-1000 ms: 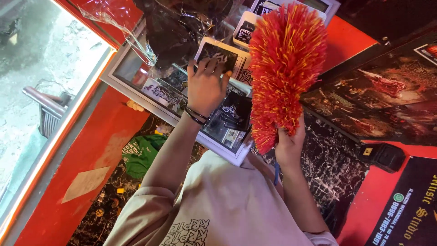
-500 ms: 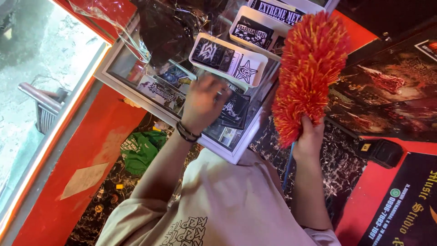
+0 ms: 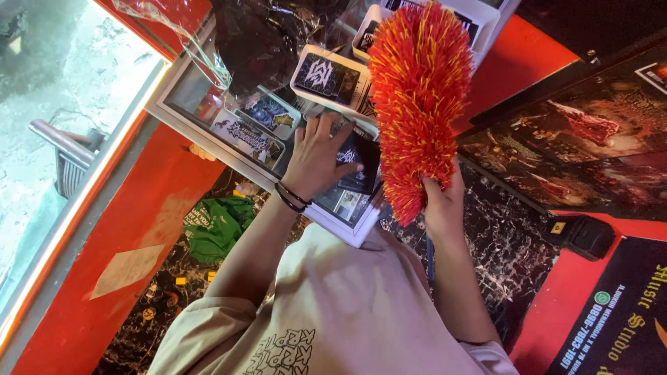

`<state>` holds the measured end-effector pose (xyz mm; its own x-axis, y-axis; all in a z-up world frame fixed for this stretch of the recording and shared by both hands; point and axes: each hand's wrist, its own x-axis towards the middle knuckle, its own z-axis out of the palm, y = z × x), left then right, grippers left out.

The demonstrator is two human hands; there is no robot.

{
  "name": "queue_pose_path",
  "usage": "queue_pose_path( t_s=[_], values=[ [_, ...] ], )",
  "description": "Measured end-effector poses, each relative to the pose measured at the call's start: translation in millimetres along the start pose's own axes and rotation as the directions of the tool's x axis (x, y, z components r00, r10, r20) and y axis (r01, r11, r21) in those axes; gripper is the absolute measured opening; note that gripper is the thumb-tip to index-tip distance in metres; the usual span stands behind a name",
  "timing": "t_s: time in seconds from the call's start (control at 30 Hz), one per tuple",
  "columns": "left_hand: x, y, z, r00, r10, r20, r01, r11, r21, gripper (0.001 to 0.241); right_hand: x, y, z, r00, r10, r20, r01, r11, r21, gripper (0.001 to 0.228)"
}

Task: Dusting stickers and merchandise on a display counter using a hand duster

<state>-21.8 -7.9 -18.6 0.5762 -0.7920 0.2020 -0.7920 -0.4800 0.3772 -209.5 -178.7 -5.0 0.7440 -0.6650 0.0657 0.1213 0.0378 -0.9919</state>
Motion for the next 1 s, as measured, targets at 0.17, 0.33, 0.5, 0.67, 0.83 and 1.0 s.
queue_pose_path(
  t_s=[0.17,0.33,0.5,0.67,0.83,1.0],
  values=[
    [-10.3,-31.5,49.9,0.958,0.214,-0.189,-0.189,0.972,0.141,0.039,4.8,-10.4,15.3,0.913,-0.195,0.359,0.366,0.782,-0.505,0.074],
    [-32.4,-29.9,4.3,0.928,-0.16,-0.336,0.039,0.94,-0.338,0.029,-9.1,-3.8,49.4,0.863,-0.322,0.388,0.504,0.591,-0.63,0.059],
    [-67.9,-28.6,-39.5,0.741,-0.644,-0.187,0.219,0.495,-0.841,0.027,-15.9,-5.1,78.6,0.738,-0.382,0.556,0.674,0.461,-0.578,0.062],
    [-68.3,-12.8,-54.0,0.528,-0.849,0.033,0.143,0.051,-0.988,0.026,25.3,-19.1,66.4,0.895,-0.138,0.425,0.395,0.69,-0.607,0.033],
    [-83.6,12.6,-31.3,0.485,-0.874,-0.026,0.101,0.085,-0.991,0.04,36.6,1.9,59.8,0.901,-0.078,0.427,0.429,0.314,-0.847,0.071],
    [-93.0,11.3,-5.9,0.456,-0.864,-0.213,0.119,0.297,-0.947,0.047,40.4,6.1,64.3,0.936,0.069,0.344,0.305,0.324,-0.895,0.068]
  ],
)
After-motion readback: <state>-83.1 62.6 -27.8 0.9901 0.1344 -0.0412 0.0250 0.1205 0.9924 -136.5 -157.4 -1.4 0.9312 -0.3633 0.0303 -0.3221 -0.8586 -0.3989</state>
